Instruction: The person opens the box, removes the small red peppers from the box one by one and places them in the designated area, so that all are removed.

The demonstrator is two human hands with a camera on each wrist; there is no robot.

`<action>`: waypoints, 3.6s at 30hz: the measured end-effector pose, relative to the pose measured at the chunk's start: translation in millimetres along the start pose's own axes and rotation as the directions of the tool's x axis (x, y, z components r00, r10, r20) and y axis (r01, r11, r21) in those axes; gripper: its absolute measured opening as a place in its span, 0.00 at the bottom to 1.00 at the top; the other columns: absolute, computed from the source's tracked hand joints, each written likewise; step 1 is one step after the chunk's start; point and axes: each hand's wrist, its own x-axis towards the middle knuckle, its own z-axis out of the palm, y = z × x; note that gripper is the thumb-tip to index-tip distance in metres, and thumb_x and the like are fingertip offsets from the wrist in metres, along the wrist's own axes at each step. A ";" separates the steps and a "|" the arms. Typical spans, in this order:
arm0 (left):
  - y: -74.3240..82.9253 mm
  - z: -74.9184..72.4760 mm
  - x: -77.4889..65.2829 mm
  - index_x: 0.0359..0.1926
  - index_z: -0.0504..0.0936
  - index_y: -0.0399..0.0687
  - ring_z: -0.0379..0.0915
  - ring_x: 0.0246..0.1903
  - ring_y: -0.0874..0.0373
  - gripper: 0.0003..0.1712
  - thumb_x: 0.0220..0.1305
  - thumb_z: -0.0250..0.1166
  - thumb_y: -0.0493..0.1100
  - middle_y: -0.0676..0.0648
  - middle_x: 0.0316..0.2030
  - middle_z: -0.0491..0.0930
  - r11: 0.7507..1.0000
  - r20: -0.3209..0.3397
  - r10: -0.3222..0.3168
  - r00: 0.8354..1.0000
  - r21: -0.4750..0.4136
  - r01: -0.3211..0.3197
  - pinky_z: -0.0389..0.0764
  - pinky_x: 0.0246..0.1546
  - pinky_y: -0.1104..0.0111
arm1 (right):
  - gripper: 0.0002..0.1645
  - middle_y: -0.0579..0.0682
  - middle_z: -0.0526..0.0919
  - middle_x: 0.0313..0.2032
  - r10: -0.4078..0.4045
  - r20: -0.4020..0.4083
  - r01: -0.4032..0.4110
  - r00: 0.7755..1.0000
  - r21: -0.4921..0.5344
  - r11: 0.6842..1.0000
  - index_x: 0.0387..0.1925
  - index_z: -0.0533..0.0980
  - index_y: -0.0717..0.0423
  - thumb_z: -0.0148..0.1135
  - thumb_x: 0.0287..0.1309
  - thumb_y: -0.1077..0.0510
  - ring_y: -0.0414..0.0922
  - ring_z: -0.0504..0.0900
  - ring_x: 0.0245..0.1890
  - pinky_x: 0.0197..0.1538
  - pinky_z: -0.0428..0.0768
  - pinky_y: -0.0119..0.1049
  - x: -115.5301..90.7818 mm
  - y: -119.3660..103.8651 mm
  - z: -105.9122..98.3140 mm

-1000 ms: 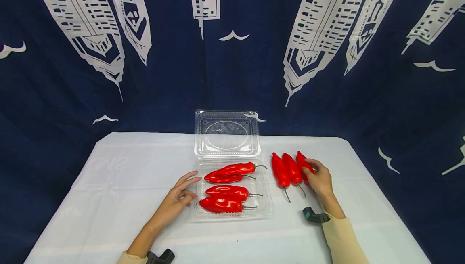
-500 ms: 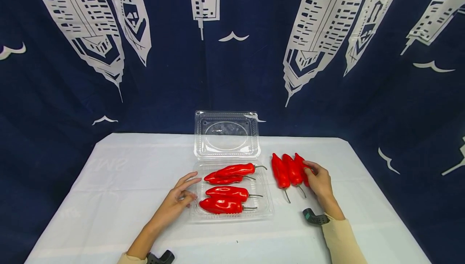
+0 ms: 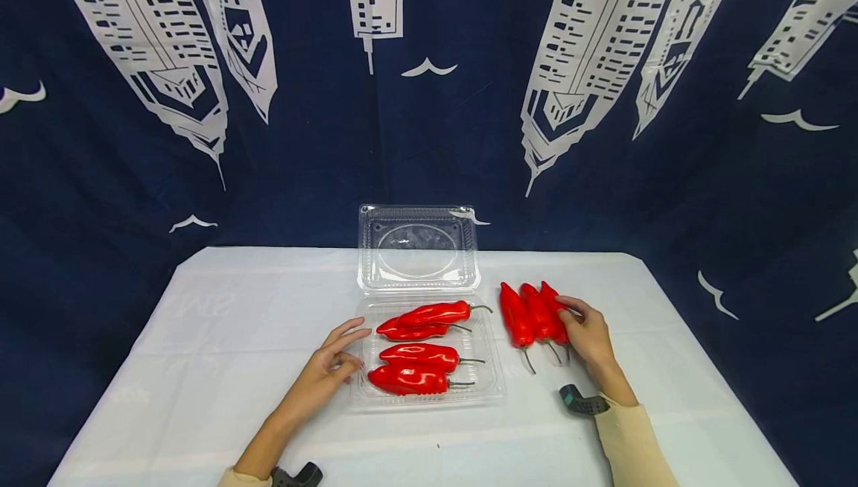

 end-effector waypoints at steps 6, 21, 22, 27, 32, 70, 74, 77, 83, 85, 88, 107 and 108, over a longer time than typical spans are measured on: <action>0.2 0.3 -0.1 0.68 0.73 0.44 0.79 0.40 0.56 0.29 0.67 0.58 0.29 0.48 0.75 0.56 1.000 0.000 -0.003 1.000 0.000 0.003 0.80 0.39 0.70 | 0.24 0.64 0.74 0.64 0.005 -0.002 -0.005 1.000 0.003 1.000 0.65 0.72 0.58 0.47 0.72 0.58 0.54 0.79 0.53 0.35 0.78 0.21 -0.8 -1.4 -1.7; 0.0 0.8 -0.4 0.68 0.73 0.45 0.80 0.41 0.56 0.29 0.67 0.58 0.30 0.49 0.75 0.57 1.000 -0.003 -0.015 1.000 0.002 0.015 0.80 0.39 0.70 | 0.25 0.65 0.75 0.64 0.011 -0.012 -0.011 1.000 -0.014 1.000 0.67 0.71 0.57 0.47 0.73 0.55 0.57 0.79 0.56 0.38 0.78 0.20 -2.1 -5.9 -4.1; 0.0 1.0 -0.3 0.68 0.73 0.45 0.80 0.41 0.56 0.29 0.67 0.58 0.30 0.49 0.75 0.57 1.000 -0.004 -0.017 1.000 0.003 0.017 0.80 0.39 0.70 | 0.25 0.65 0.75 0.63 0.009 -0.013 -0.009 1.000 -0.016 1.000 0.67 0.71 0.57 0.47 0.73 0.55 0.56 0.79 0.55 0.37 0.78 0.19 -2.5 -6.9 -4.5; 0.7 1.2 0.4 0.68 0.73 0.46 0.80 0.41 0.54 0.29 0.67 0.57 0.29 0.49 0.75 0.57 1.000 -0.009 -0.027 1.000 0.001 0.027 0.81 0.39 0.70 | 0.26 0.64 0.73 0.65 -0.005 -0.014 0.004 1.000 -0.039 0.999 0.68 0.70 0.56 0.47 0.73 0.54 0.57 0.78 0.56 0.40 0.79 0.21 -4.1 -12.7 -6.6; 0.8 1.1 0.7 0.68 0.73 0.46 0.79 0.42 0.52 0.29 0.67 0.57 0.29 0.50 0.75 0.57 1.000 -0.006 -0.031 0.999 0.002 0.031 0.81 0.40 0.70 | 0.26 0.64 0.74 0.64 -0.006 -0.026 0.005 1.000 -0.049 0.999 0.68 0.71 0.56 0.47 0.72 0.55 0.59 0.78 0.58 0.51 0.84 0.39 -5.4 -17.2 -7.5; 1.5 0.3 0.5 0.68 0.73 0.45 0.80 0.42 0.52 0.29 0.66 0.58 0.29 0.49 0.75 0.57 1.000 -0.008 -0.027 1.000 0.007 0.027 0.81 0.39 0.71 | 0.16 0.58 0.80 0.59 -0.527 0.178 0.542 0.831 -0.045 0.839 0.54 0.81 0.59 0.62 0.64 0.63 0.59 0.79 0.58 0.58 0.79 0.57 -38.0 -102.9 22.1; 1.7 0.5 0.3 0.68 0.74 0.45 0.80 0.42 0.52 0.28 0.67 0.58 0.30 0.48 0.75 0.58 1.000 -0.014 -0.030 0.999 0.010 0.030 0.81 0.39 0.71 | 0.16 0.55 0.82 0.58 -0.567 0.224 0.589 0.793 -0.042 0.807 0.52 0.82 0.58 0.64 0.63 0.63 0.56 0.80 0.57 0.59 0.79 0.56 -35.9 -108.9 28.9; 1.4 0.5 0.5 0.68 0.74 0.45 0.81 0.41 0.52 0.28 0.67 0.58 0.30 0.48 0.75 0.58 1.000 -0.015 -0.029 0.999 0.010 0.029 0.81 0.39 0.71 | 0.16 0.56 0.82 0.57 -0.594 0.256 0.619 0.763 -0.021 0.785 0.52 0.82 0.60 0.65 0.61 0.64 0.58 0.80 0.55 0.58 0.79 0.57 -34.1 -112.6 35.3; 0.0 0.7 1.4 0.68 0.74 0.45 0.80 0.40 0.54 0.28 0.67 0.58 0.30 0.48 0.75 0.57 1.000 -0.010 -0.027 1.000 0.004 0.027 0.80 0.38 0.71 | 0.17 0.56 0.83 0.55 -0.624 0.298 0.658 0.722 -0.018 0.753 0.50 0.83 0.58 0.69 0.58 0.64 0.57 0.82 0.54 0.56 0.81 0.55 -33.1 -120.5 48.1; 0.1 0.9 1.3 0.68 0.74 0.45 0.80 0.41 0.54 0.28 0.67 0.59 0.30 0.49 0.75 0.58 1.000 -0.013 -0.031 0.999 0.002 0.031 0.80 0.38 0.71 | 0.18 0.55 0.83 0.55 -0.626 0.316 0.665 0.713 -0.023 0.746 0.51 0.83 0.56 0.69 0.58 0.63 0.55 0.81 0.55 0.56 0.81 0.54 -33.4 -123.9 51.9; 0.7 1.4 1.0 0.67 0.74 0.46 0.80 0.41 0.54 0.28 0.67 0.59 0.30 0.49 0.75 0.58 0.999 -0.015 -0.038 0.999 0.000 0.038 0.81 0.39 0.71 | 0.17 0.54 0.83 0.56 -0.633 0.357 0.683 0.687 -0.020 0.730 0.51 0.82 0.56 0.69 0.59 0.62 0.55 0.81 0.56 0.56 0.81 0.55 -33.1 -128.0 56.7; 0.7 1.6 -0.2 0.68 0.73 0.44 0.79 0.39 0.54 0.28 0.68 0.59 0.31 0.48 0.75 0.57 1.000 -0.006 -0.030 1.000 0.000 0.030 0.80 0.39 0.72 | 0.26 0.51 0.81 0.57 -0.592 0.677 0.698 0.437 0.161 0.698 0.58 0.78 0.58 0.70 0.57 0.65 0.54 0.76 0.61 0.64 0.75 0.57 -12.8 -138.7 73.2; 0.8 1.5 -0.3 0.68 0.73 0.44 0.79 0.39 0.54 0.28 0.68 0.59 0.31 0.48 0.75 0.57 0.999 -0.007 -0.032 0.999 0.000 0.032 0.80 0.39 0.72 | 0.25 0.50 0.81 0.57 -0.595 0.680 0.708 0.429 0.157 0.689 0.58 0.79 0.57 0.69 0.58 0.65 0.53 0.76 0.61 0.64 0.75 0.56 -11.9 -138.8 75.1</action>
